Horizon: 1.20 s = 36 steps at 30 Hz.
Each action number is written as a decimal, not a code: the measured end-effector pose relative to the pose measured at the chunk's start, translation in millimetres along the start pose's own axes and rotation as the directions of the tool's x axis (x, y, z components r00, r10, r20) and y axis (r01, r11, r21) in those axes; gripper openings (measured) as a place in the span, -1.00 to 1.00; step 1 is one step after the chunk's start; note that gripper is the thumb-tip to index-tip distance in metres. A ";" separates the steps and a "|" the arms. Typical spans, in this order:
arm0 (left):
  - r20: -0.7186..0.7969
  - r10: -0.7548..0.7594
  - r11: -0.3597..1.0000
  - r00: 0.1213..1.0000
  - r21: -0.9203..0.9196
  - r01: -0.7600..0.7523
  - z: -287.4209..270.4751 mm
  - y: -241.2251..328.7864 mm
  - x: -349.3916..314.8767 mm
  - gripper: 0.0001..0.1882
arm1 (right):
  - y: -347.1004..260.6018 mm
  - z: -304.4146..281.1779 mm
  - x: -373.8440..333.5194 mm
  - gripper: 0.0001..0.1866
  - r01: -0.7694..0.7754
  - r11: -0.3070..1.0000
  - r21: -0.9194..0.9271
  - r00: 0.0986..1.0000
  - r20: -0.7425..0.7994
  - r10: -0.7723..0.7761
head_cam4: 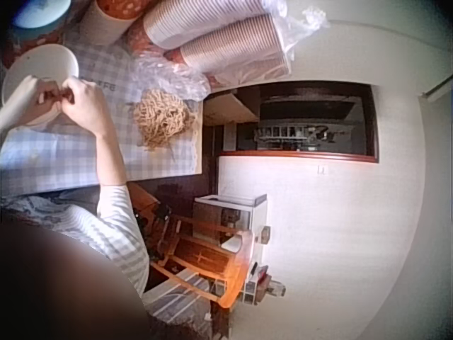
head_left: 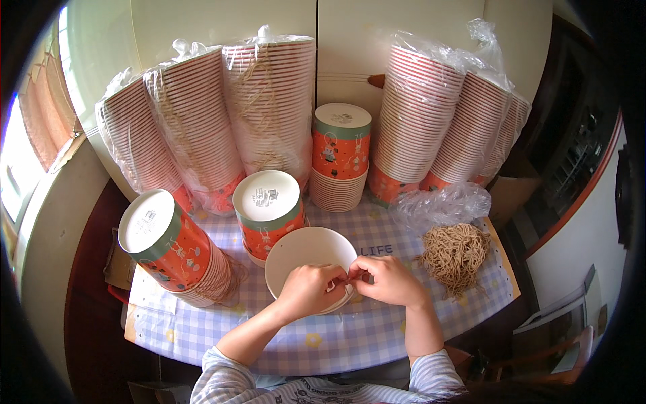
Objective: The recorder is securing rubber bands onto paper food containers in a workspace filled with stacks of similar items.
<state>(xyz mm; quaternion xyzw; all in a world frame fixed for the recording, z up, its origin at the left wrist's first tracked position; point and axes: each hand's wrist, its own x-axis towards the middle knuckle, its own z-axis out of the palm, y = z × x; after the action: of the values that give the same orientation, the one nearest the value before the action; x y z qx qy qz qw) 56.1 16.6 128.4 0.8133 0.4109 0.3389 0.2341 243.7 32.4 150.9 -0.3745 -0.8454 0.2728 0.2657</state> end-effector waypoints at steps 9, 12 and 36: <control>0.016 0.009 0.999 1.000 -0.050 -0.008 -1.7 0.2 1.1 -0.87 | 2.0 -0.7 -0.6 -0.84 0.040 0.999 0.016 0.999 -0.004 -0.039; 0.030 0.007 0.997 1.000 -0.076 -0.004 -1.4 -1.5 1.3 -0.88 | 0.7 -1.7 -1.1 -0.85 0.017 1.000 0.013 1.000 0.004 -0.017; 0.093 -0.055 0.982 0.994 -0.176 0.071 -5.7 -2.8 2.0 -0.86 | -0.9 -1.5 -1.3 -0.82 0.022 1.000 0.019 0.999 0.025 -0.022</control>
<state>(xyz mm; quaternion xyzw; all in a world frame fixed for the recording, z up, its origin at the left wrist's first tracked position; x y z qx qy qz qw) 51.3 20.4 131.0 0.7898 0.3935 0.3307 0.3347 245.0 31.2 152.2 -0.3593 -0.8500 0.2826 0.2617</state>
